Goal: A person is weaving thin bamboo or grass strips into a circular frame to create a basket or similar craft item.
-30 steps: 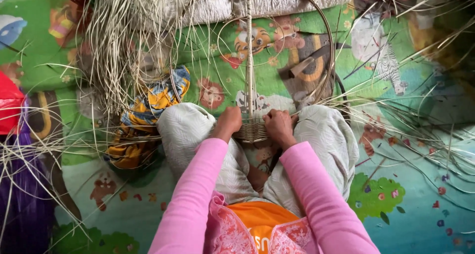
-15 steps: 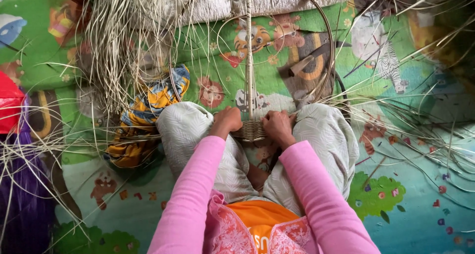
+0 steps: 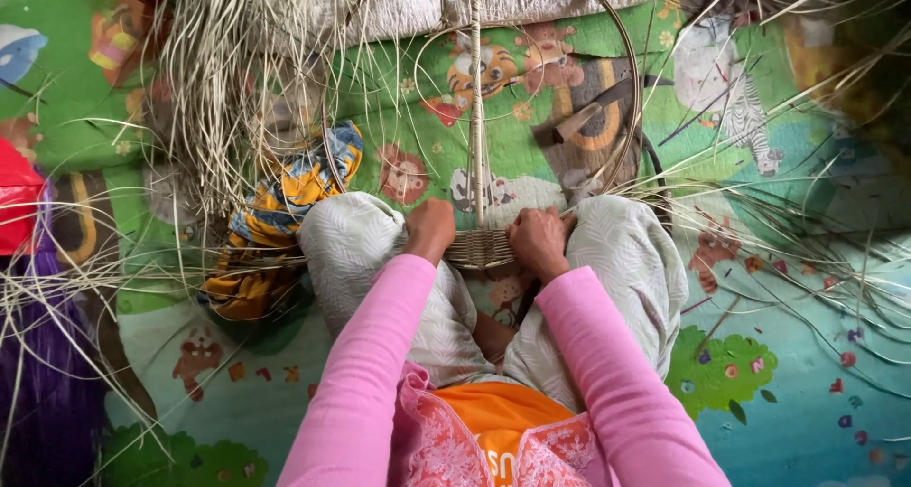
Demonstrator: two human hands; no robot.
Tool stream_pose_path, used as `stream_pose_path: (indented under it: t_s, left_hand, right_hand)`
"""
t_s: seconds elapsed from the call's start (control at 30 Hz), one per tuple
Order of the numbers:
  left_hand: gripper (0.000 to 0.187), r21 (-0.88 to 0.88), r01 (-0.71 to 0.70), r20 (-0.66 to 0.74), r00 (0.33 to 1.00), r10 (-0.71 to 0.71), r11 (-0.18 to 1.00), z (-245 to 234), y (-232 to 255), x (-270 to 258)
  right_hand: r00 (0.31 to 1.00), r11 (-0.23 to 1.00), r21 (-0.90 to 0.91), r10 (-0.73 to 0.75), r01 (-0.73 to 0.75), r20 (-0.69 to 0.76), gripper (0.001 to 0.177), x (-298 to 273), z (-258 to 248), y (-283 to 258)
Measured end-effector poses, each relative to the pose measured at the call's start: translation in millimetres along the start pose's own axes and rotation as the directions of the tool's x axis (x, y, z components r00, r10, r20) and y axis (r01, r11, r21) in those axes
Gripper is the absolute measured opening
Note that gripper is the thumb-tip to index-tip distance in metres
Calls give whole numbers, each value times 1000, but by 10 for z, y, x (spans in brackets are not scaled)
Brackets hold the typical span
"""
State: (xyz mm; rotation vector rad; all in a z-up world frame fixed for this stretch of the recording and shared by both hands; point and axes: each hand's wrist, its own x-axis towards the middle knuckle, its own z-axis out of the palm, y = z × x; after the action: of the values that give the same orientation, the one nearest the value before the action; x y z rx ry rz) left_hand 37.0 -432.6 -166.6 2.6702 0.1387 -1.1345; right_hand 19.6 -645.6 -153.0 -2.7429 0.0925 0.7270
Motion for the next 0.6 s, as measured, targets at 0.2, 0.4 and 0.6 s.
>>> stream_pose_path:
  t_s: [0.2,0.4,0.6]
  left_hand:
    - [24,-50,-22,-111,994,17,998,-780,-291,52]
    - [25,-176,-117,-19,993,116,977,-1035,-945,-116]
    - [24,-111,-71,-215,976,45,991,-1151,-1661,-283]
  right_hand:
    - [999,996,-84,39,-40,-15,27,102,157,102]
    - [999,996,-69,50,-50,0,27,216,321,189]
    - [997,999,-15,51,-50,56,28,278,416,282]
